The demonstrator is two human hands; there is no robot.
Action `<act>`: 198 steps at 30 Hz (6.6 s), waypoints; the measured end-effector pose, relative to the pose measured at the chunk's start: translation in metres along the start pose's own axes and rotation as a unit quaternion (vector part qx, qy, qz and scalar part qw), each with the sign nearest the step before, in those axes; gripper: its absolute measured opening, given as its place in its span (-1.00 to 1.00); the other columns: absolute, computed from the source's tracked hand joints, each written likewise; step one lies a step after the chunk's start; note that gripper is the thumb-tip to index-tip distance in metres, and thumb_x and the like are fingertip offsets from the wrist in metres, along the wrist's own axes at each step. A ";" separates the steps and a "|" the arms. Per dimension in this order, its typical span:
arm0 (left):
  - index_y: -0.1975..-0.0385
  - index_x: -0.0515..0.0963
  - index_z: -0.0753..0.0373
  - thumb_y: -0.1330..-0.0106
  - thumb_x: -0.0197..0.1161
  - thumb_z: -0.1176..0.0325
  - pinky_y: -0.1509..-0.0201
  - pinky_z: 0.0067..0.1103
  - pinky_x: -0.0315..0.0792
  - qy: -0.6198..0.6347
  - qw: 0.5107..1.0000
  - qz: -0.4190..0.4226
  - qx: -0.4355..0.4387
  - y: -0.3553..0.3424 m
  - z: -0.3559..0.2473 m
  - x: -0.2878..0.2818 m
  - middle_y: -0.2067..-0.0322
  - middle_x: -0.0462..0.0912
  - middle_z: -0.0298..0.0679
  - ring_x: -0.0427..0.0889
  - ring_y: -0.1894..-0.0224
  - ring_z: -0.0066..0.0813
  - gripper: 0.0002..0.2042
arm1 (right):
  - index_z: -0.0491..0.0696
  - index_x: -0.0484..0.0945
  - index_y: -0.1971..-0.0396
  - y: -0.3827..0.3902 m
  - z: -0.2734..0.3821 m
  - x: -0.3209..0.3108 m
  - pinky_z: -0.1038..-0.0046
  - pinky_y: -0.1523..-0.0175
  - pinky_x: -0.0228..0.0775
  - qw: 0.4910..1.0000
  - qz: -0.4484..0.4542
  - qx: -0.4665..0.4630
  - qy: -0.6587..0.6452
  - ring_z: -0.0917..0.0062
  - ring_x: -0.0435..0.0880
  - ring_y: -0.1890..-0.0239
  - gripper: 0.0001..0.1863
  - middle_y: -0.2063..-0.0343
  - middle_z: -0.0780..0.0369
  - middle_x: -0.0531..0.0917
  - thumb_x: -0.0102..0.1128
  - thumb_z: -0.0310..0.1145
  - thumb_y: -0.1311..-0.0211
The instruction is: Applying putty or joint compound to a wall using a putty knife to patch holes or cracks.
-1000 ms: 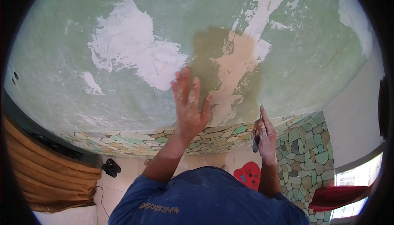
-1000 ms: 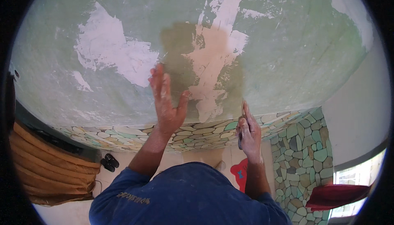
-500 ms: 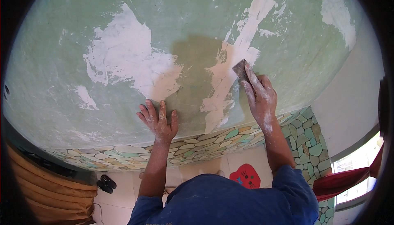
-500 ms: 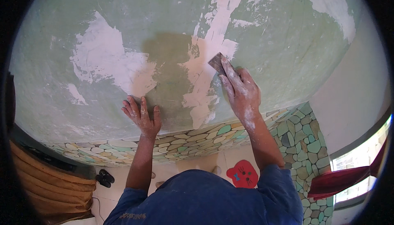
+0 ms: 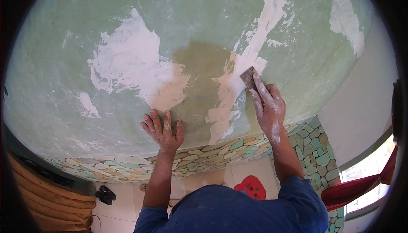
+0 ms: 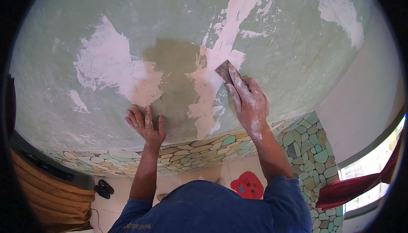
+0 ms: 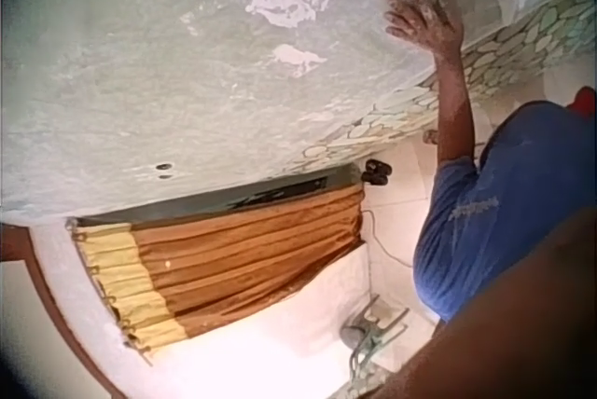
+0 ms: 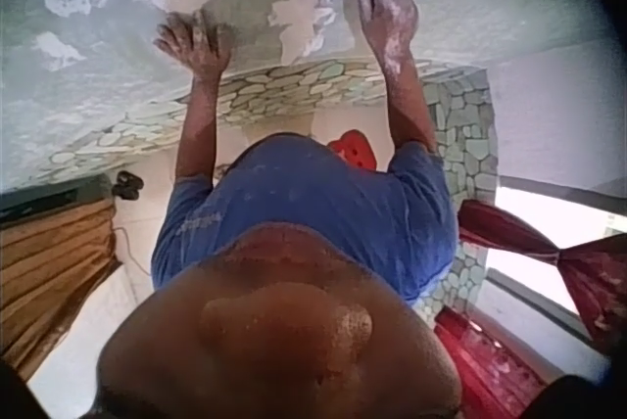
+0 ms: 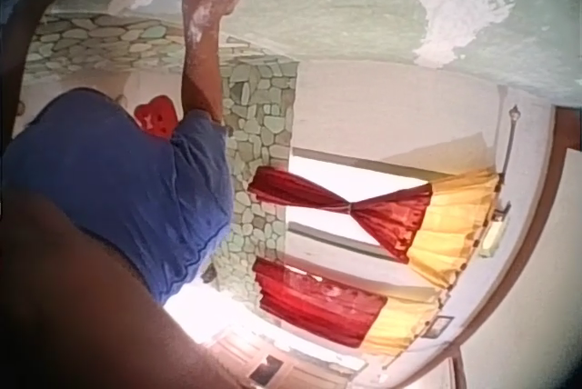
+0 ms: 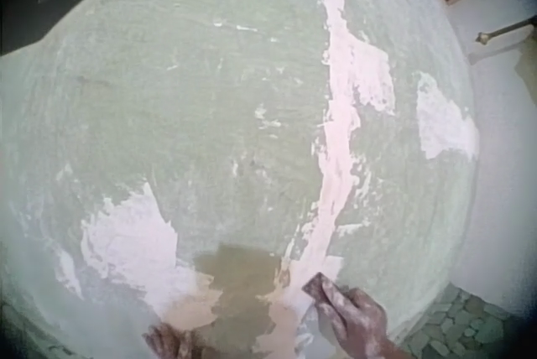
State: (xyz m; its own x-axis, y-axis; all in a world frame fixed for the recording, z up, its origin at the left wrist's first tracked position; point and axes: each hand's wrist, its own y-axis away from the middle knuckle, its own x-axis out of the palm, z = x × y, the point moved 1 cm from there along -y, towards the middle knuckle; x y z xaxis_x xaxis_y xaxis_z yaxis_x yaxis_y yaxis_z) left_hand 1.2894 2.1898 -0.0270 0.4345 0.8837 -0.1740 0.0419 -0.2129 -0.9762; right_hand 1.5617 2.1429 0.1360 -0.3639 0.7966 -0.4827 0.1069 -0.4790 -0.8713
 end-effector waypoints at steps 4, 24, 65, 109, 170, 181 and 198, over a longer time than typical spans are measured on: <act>-0.25 0.32 0.18 -0.29 0.14 0.16 -0.41 0.01 -0.36 -0.002 1.000 0.000 0.001 0.003 0.000 0.001 -0.37 0.03 0.11 -0.17 -0.45 0.12 -0.47 | 0.24 0.49 -0.15 -0.020 0.004 0.003 0.42 0.46 0.41 1.000 -0.026 -0.004 0.011 0.43 0.51 0.55 -0.48 0.49 0.23 0.49 0.30 -0.30 -0.14; -0.22 0.34 0.25 -0.30 0.11 0.14 -0.40 0.02 -0.32 -0.024 1.000 -0.005 0.010 0.003 0.000 0.002 -0.35 0.05 0.16 -0.13 -0.43 0.15 -0.48 | 0.23 0.49 -0.15 -0.072 0.011 -0.025 0.38 0.46 0.40 0.997 -0.075 -0.013 0.000 0.40 0.50 0.57 -0.51 0.53 0.24 0.46 0.26 -0.28 -0.18; -0.24 0.26 0.07 -0.23 0.25 0.10 -0.37 0.09 -0.18 0.153 0.984 -0.075 0.051 -0.117 -0.041 -0.039 -0.26 0.27 -0.01 0.05 -0.38 0.14 -0.41 | -0.16 0.40 -0.15 -0.003 -0.053 -0.018 0.58 0.49 0.36 0.832 -0.038 0.218 -0.508 0.66 0.40 0.59 -0.55 0.52 0.31 0.46 0.16 -0.36 -0.28; -0.40 0.02 0.07 -0.03 0.28 -0.21 -0.26 0.24 -0.64 -0.023 0.998 0.000 0.062 -0.309 -0.127 -0.010 -0.43 -0.31 0.02 -0.43 -0.45 0.13 -0.05 | -0.20 0.26 -0.13 0.006 -0.015 -0.028 0.57 0.65 0.32 0.738 -0.027 0.249 -0.627 0.60 0.39 0.78 -0.39 0.66 0.21 0.50 -0.31 0.07 -0.45; -0.36 0.13 -0.21 -0.26 -0.05 -0.29 -0.48 -0.18 -0.31 -0.209 0.951 -0.149 0.173 -0.395 0.012 -0.082 -0.42 0.00 -0.43 -0.06 -0.45 -0.34 -0.33 | 0.19 0.31 -0.26 -0.139 0.017 -0.084 0.23 0.36 0.46 0.998 -0.028 -0.026 0.056 0.18 0.60 0.45 -0.52 0.43 0.08 0.52 0.00 -0.13 -0.35; -0.35 0.16 -0.20 -0.26 -0.05 -0.30 -0.48 -0.18 -0.32 -0.204 0.953 -0.147 0.167 -0.396 0.010 -0.084 -0.41 0.01 -0.41 -0.05 -0.45 -0.33 -0.33 | 0.18 0.36 -0.25 -0.170 0.031 -0.093 0.25 0.23 0.46 0.995 -0.073 -0.005 0.069 0.20 0.61 0.33 -0.53 0.36 0.09 0.57 0.02 -0.14 -0.35; -0.36 0.15 -0.07 -0.30 0.00 -0.13 -0.48 -0.19 -0.32 -0.207 0.966 -0.097 0.124 -0.389 -0.002 -0.096 -0.43 -0.03 -0.36 -0.10 -0.46 -0.27 -0.36 | 0.08 0.41 -0.19 -0.263 0.044 -0.117 0.17 0.04 0.43 0.982 -0.147 0.009 0.122 0.09 0.60 0.15 -0.56 0.21 0.00 0.63 -0.09 -0.11 -0.39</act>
State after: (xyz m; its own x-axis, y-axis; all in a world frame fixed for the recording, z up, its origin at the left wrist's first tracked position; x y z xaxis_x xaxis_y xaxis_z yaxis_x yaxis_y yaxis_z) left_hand 1.2330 2.1874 0.3700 0.0406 0.9988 0.0280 -0.1535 0.0340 -0.9876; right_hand 1.5354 2.1597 0.4254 -0.1446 0.9647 -0.2202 0.0131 -0.2206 -0.9753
